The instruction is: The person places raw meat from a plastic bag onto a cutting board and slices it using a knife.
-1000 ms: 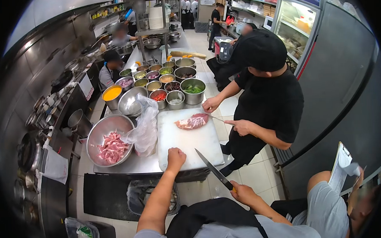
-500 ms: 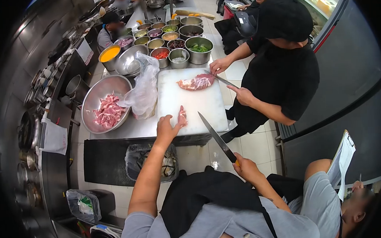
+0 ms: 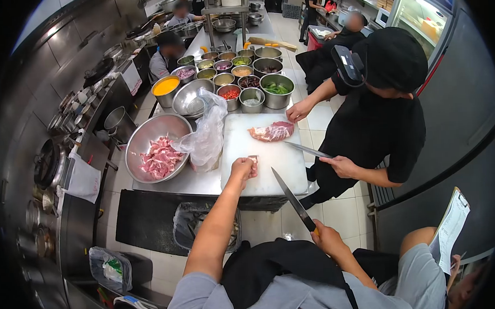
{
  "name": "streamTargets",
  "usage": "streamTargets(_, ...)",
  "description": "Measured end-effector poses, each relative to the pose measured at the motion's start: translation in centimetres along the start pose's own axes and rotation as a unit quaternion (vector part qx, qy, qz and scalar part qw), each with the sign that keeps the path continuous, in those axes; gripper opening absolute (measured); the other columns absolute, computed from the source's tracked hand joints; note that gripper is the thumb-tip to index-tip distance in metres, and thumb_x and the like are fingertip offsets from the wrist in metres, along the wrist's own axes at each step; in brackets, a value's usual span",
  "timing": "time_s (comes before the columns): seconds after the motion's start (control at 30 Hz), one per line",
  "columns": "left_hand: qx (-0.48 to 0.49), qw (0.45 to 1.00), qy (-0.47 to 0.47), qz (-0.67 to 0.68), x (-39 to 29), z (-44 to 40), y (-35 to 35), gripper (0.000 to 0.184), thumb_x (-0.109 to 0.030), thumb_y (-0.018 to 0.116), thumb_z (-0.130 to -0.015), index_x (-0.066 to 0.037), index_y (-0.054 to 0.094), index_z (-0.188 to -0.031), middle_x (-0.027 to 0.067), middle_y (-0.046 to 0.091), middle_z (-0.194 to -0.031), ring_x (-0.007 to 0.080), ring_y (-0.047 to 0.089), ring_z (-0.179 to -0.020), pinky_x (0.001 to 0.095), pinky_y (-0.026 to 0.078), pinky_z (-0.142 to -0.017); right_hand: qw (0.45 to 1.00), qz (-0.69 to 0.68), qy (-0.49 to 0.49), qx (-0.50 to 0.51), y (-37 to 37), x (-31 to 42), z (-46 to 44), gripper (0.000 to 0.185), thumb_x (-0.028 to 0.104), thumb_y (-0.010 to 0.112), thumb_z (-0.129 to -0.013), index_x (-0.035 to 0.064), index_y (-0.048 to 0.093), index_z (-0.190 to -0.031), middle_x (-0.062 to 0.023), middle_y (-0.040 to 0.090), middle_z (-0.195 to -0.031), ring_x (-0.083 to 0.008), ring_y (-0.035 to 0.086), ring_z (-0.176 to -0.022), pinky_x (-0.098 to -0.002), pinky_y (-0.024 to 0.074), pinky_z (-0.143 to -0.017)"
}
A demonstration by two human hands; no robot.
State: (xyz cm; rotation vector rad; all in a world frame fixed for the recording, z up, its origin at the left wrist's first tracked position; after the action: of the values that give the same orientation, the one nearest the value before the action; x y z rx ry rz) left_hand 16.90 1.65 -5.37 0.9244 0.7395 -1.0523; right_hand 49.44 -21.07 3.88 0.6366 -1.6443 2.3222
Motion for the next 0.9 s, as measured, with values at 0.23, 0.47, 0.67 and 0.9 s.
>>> streamTargets(0.23, 0.007, 0.981, 0.142, -0.130, -3.6, 3.5, 0.9, 0.025, -0.020, 0.065, -0.094, 0.001, 0.064, -0.107, 0.0119, 0.072, -0.081, 0.0186, 0.069, -0.067, 0.0333, 0.056, -0.062, 1.000, -0.004, -0.015, -0.017, 0.2, -0.8, -0.1, 0.052, 0.022, 0.067, -0.096, 0.0024, 0.053, -0.142, -0.0262, 0.072, -0.092, -0.0462, 0.070, -0.087, -0.0539, 0.0561, -0.078)
streamTargets(0.47, -0.071, 0.849, 0.236, -0.467, -0.8, 6.6, -3.3, 0.031, -0.023, 0.072, -0.089, 0.002, 0.070, -0.108, 0.0209, 0.072, -0.089, 0.0372, 0.071, -0.085, 0.0456, 0.056, -0.079, 0.996, -0.083, -0.032, -0.024, -0.4, -0.5, -0.3, 0.049, 0.022, 0.069, -0.096, 0.0019, 0.056, -0.140, -0.0265, 0.072, -0.090, -0.0456, 0.070, -0.082, -0.0497, 0.0561, -0.074)
streamTargets(0.67, -0.087, 0.837, 0.353, -0.410, -1.6, 8.4, -0.9, 0.027, -0.011, 0.073, -0.087, -0.001, 0.066, -0.111, 0.0185, 0.066, -0.098, 0.0380, 0.065, -0.093, 0.0471, 0.052, -0.083, 0.982, -0.186, -0.045, 0.011, -0.5, 0.9, -1.2, 0.051, 0.020, 0.069, -0.098, 0.0021, 0.055, -0.144, -0.0210, 0.069, -0.083, -0.0319, 0.068, -0.067, -0.0406, 0.0545, -0.065)
streamTargets(0.9, -0.062, 0.792, 0.483, -0.368, -2.5, 8.3, 1.2, 0.028, -0.007, 0.073, -0.085, -0.003, 0.065, -0.111, 0.0164, 0.064, -0.098, 0.0381, 0.062, -0.095, 0.0492, 0.049, -0.086, 0.974, -0.215, -0.007, 0.073, -1.1, 2.8, -1.4, 0.054, 0.020, 0.069, -0.099, 0.0028, 0.053, -0.148, -0.0105, 0.063, -0.075, -0.0183, 0.057, -0.057, -0.0340, 0.0501, -0.058)
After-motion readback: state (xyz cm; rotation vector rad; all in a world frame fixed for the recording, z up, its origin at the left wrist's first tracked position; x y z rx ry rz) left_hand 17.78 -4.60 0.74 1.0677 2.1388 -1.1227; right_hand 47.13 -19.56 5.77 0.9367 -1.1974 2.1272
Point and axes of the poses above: each hand's wrist, its own z-axis away from the middle knuckle, its own y-axis out of the palm, x = y × z, the point moved 9 cm from there along -z, towards the middle knuckle
